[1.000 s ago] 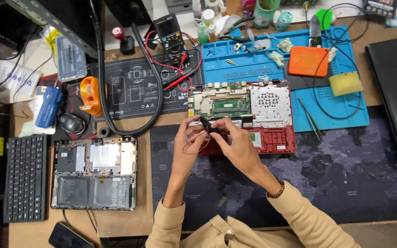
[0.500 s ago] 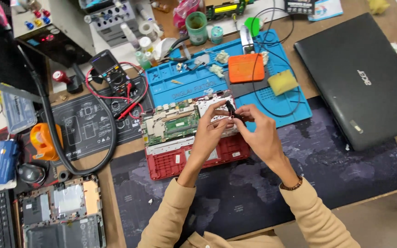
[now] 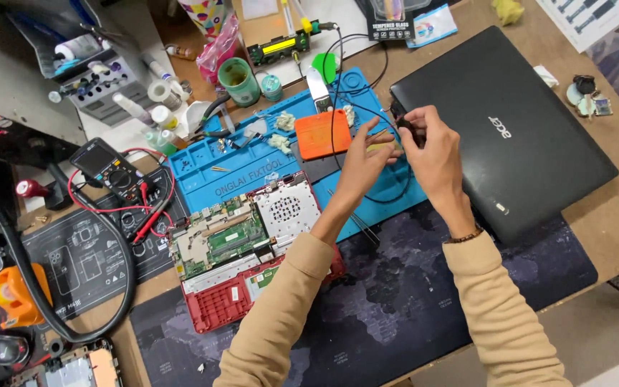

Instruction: Reassembling a laptop by connecting internal cables and screwing components into place on a motherboard.

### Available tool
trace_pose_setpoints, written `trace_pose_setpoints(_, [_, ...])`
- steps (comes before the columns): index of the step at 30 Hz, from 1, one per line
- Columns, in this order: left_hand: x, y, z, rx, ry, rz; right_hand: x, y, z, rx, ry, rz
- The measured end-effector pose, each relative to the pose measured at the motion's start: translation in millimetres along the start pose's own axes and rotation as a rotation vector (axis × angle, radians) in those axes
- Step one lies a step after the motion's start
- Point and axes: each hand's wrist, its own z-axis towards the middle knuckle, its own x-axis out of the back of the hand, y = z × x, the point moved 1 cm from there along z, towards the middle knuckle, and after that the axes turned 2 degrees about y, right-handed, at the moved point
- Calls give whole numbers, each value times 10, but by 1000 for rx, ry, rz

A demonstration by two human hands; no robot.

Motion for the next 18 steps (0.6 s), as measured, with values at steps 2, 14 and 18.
trace_pose_setpoints(2, [-44,-26,125,9,9,24,-87,195,90,47,15,-115])
trace_pose_setpoints(14, [-89,103,264,-13,134,266,-518,734,238,318,57,-567])
trace_pose_setpoints(18, [-71,314,200,-164,163,406,-448,581,203,328,115,-576])
